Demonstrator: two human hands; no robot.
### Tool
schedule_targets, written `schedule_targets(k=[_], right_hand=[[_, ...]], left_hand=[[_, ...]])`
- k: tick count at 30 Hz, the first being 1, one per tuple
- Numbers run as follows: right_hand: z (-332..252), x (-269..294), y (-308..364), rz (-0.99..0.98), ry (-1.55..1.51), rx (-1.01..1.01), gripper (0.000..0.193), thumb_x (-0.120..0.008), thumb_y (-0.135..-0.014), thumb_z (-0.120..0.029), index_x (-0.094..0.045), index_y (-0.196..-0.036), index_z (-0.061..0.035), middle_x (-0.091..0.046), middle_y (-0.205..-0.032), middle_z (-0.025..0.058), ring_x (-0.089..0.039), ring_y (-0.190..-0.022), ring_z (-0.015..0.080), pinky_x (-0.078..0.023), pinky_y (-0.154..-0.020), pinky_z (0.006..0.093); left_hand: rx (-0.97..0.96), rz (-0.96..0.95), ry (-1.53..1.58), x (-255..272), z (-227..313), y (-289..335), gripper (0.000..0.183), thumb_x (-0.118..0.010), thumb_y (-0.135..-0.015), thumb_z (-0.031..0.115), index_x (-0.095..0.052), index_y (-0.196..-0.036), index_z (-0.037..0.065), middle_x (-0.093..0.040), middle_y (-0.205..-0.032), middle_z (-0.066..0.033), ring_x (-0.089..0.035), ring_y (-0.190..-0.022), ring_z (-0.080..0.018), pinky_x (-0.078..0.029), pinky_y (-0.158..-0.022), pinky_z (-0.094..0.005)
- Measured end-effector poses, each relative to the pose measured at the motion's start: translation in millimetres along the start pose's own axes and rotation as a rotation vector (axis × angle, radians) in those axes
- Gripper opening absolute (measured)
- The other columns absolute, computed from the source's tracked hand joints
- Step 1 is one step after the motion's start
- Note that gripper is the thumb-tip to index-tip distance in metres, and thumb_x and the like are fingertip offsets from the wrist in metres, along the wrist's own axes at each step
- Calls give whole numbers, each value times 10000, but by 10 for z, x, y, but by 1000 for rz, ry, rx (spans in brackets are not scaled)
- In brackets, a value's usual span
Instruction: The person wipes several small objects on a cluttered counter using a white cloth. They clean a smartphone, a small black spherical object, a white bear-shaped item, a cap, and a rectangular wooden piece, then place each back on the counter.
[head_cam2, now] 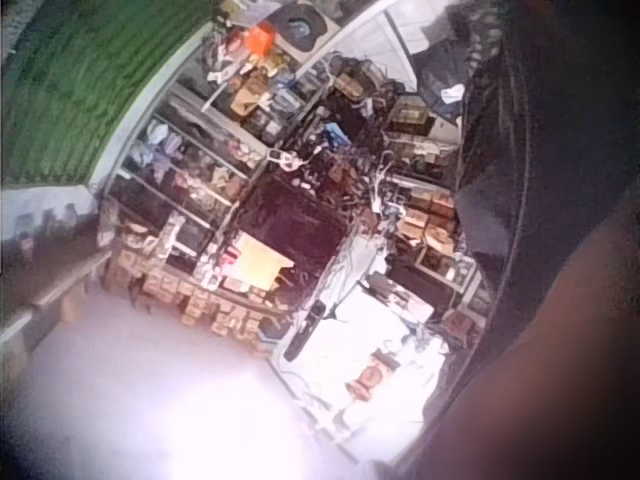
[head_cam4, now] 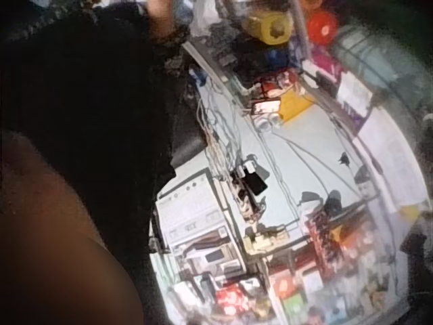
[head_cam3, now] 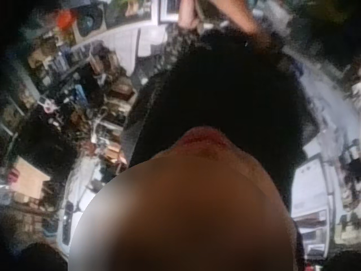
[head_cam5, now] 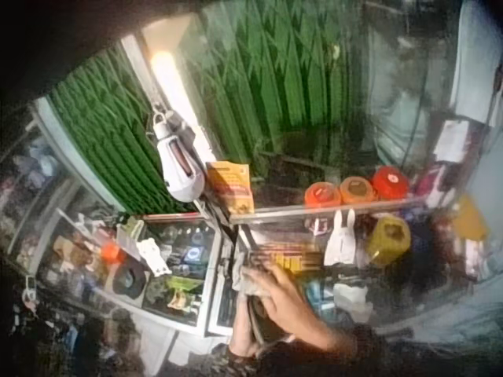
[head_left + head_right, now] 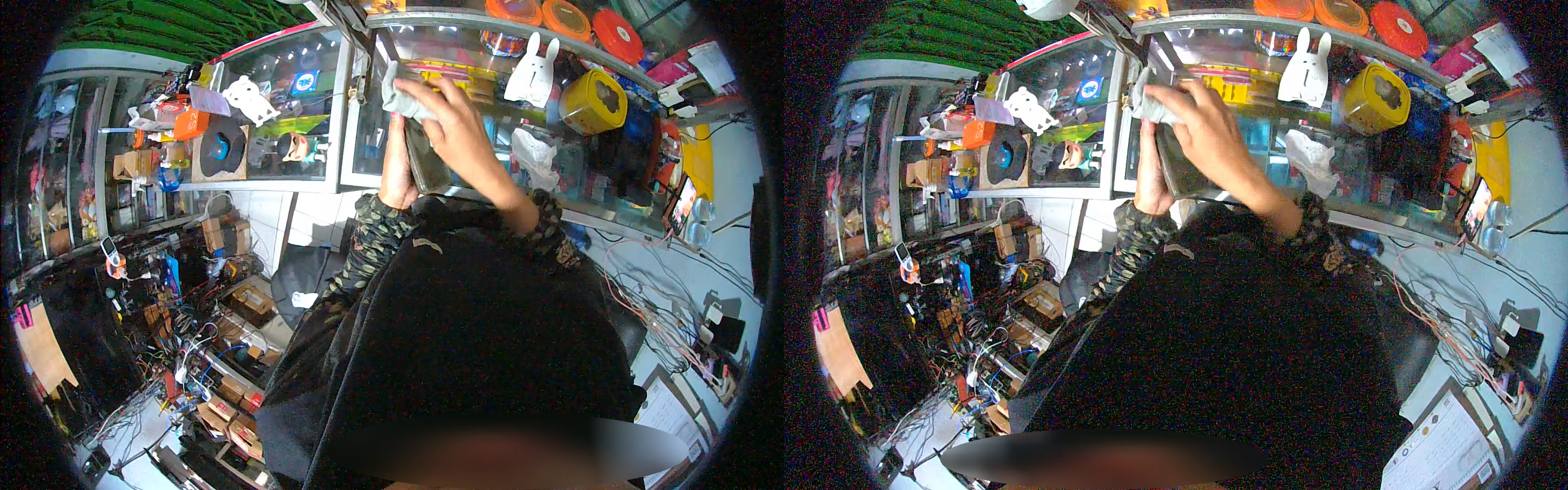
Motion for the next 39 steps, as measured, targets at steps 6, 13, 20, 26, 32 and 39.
schedule_targets(k=[6, 13, 20, 26, 32, 39], right_hand=[[134, 78, 371, 18, 8, -142, 629, -585, -775, 128, -604, -1338, -152, -573, -1196, 170, -585, -1128, 375, -490, -941, 426], [367, 632, 429, 173, -199, -181, 598, -584, -780, 81, -625, -1320, -174, -604, -1213, 154, -595, -1127, 373, -475, -986, 428], [165, 698, 430, 72, 47, -128, 560, -593, -806, 25, -655, -1297, -237, -586, -1194, 145, -604, -1093, 348, -498, -944, 422], [227, 687, 368, 118, -250, -71, 543, -522, -801, 76, -635, -1293, -124, -634, -1221, 154, -593, -1170, 348, -469, -1005, 381], [327, 556, 370, 155, -204, -152, 517, -523, -804, 77, -636, -1281, -87, -651, -1256, 156, -600, -1192, 333, -451, -1042, 380], [164, 251, 455, 29, 36, -68, 595, -598, -804, 39, -601, -1349, -201, -615, -1225, 127, -603, -1115, 354, -513, -953, 422]], left_hand=[[1, 5, -99, 77, -204, -65, 551, -311, -1086, 461, -382, -1491, 94, -523, -1424, -90, -531, -1286, -220, -429, -1088, -385], [-90, 16, -863, 206, -323, -239, 539, -594, -997, 442, -602, -1216, -50, -630, -1139, -92, -608, -991, -159, -489, -834, -294], [-212, -66, -1035, 36, -108, -129, 291, -793, -814, 171, -668, -958, -49, -626, -945, -90, -589, -836, -158, -481, -761, -290], [-169, -278, -1024, -82, -21, 23, 245, -698, -879, 163, -662, -1005, -44, -613, -958, -78, -560, -881, -149, -444, -832, -282], [33, -190, -640, 110, -173, 197, 288, -625, -959, 236, -643, -1114, -6, -697, -995, -77, -658, -858, -169, -521, -797, -304], [-129, 41, -711, 298, -10, 96, 732, -276, -1046, 607, -501, -1356, -18, -654, -1186, -127, -653, -1030, -226, -521, -923, -365]])
Point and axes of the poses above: each hand's wrist, its own y-axis away from the middle knuckle, its own x-axis out of the back of the hand, z = x × y, the point moved 9 cm from there along -y, towards the middle knuckle
